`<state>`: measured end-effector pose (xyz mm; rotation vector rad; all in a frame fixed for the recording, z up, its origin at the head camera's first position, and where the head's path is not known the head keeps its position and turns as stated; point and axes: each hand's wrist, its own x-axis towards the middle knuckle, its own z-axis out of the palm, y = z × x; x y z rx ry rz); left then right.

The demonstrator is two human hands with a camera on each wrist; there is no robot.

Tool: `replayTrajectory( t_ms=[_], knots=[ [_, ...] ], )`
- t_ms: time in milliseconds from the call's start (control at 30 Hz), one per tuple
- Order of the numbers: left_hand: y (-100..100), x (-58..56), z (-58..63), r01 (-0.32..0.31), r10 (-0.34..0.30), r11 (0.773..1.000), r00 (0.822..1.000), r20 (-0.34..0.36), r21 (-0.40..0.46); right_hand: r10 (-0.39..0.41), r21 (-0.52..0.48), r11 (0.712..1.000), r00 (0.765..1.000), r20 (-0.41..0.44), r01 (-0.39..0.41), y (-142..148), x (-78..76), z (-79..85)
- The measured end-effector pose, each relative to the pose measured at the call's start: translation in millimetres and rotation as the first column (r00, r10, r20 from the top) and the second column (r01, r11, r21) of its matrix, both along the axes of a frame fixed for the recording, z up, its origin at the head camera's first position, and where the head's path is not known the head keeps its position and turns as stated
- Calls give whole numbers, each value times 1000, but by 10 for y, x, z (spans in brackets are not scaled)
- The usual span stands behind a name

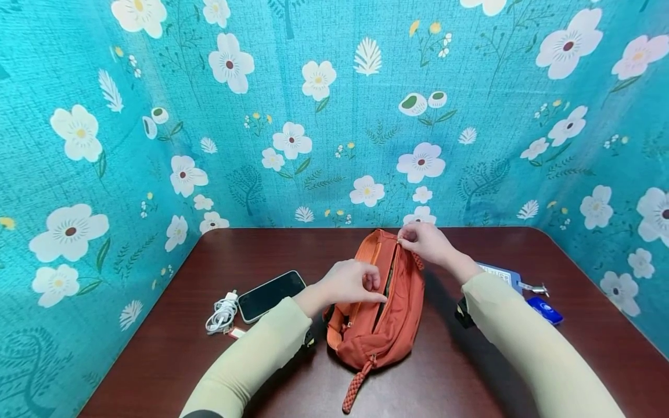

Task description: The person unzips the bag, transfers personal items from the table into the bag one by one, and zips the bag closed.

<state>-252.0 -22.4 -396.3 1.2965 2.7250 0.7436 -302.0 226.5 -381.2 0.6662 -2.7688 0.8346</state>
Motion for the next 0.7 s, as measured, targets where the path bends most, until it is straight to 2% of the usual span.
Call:
replayTrajectory(
  t_ms=[233,367,500,700],
  knots=[
    [37,37,-16,-55,50,992,998,-48,-112,-3,1,1000,1000,-1,3,-10,18,-2],
    [37,64,-8,-80,78,987,997,-21,-136,-4,-1,1000,1000,10,4,-17,16,-5],
    [27,81,-17,-88,89,989,996,2,-121,-2,-8,1000,1000,16,2,-17,15,-6],
    [61,103,-24,-122,112,981,991,-73,-154,-5,0,1000,1000,8,5,-16,18,-1]
  ],
)
